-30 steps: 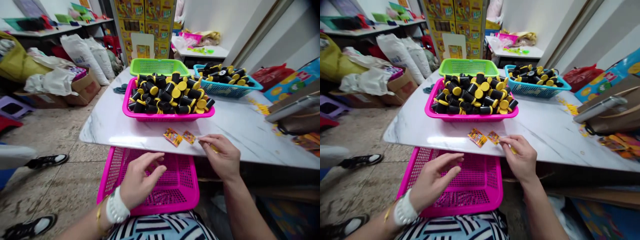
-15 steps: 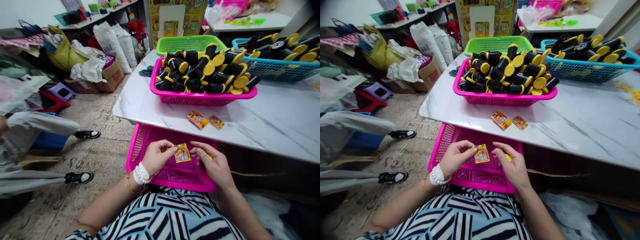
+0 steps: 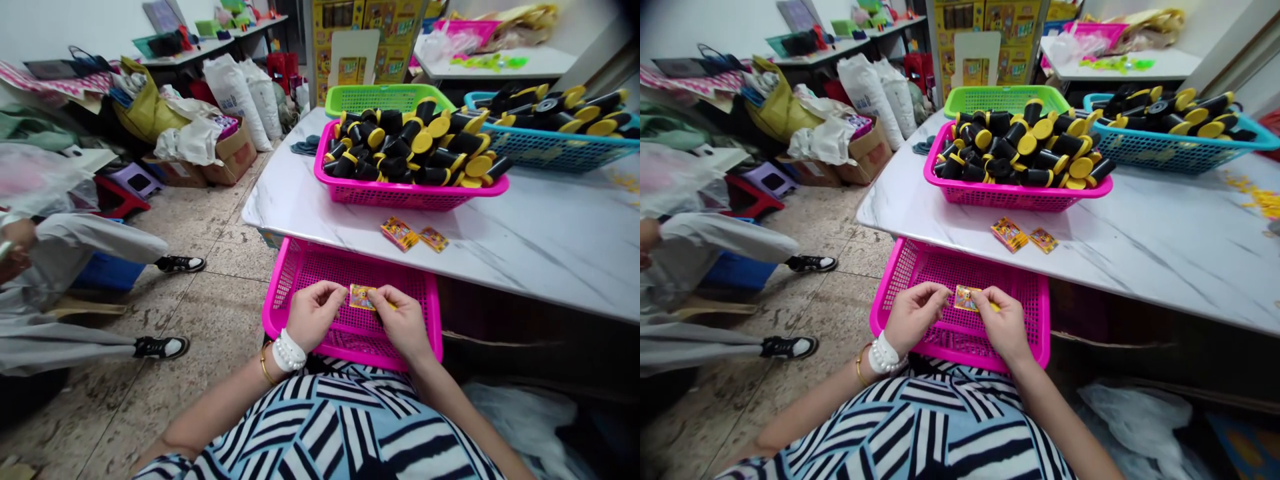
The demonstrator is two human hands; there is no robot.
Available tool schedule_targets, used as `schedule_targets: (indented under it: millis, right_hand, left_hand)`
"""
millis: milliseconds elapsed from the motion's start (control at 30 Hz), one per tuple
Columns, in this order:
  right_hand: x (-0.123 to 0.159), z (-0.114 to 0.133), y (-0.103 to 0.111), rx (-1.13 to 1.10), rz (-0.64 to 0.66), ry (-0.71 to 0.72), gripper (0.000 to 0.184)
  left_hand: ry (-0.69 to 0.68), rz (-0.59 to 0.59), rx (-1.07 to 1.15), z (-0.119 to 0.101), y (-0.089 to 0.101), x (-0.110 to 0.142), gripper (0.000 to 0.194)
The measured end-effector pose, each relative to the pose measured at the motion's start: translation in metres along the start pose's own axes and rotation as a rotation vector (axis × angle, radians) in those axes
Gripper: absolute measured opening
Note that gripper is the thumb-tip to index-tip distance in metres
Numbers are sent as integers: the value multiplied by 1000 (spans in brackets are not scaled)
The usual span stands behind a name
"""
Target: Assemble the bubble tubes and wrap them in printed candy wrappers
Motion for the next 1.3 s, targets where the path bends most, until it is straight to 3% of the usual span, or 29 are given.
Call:
schedule_targets:
  millis: [267,500,767,967,1100,1200,1300]
  right_hand:
    - [6,-2,1,62,-61,58,33]
    - [8,-9,0,105,-24,155,26]
    - [8,-11,3,122,-98,207,24]
    - [7,-15,3,126,-120,199,22]
    - [7,-16,0,106,-109,208,19]
    - [6,-17,-5,20,-86,188,17]
    - [1,-20,-10,-131,-51,101,16]
  left_hand:
    - [-6,-82,3,5,0,-5,25]
    - [36,40,109,11,-8,-9,22]
    - [40,35,84,3,-11,-13,24]
    - [107,103,123,-1,-15,-14,28]
    - [232,159,204,-1,-14,-14,34]
    - [309,210,221,-1,-13,-14,39]
    - [314,178,183,3,-11,-15,33]
Point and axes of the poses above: each hand's wrist, its own x-axis away from the middle knuckle, its own y-axis out of the back of the hand, z = x × y, the point moved 2 cm from there along -x, towards the middle knuckle, and after that the axes turned 15 degrees about y, right-handed, at the moved point
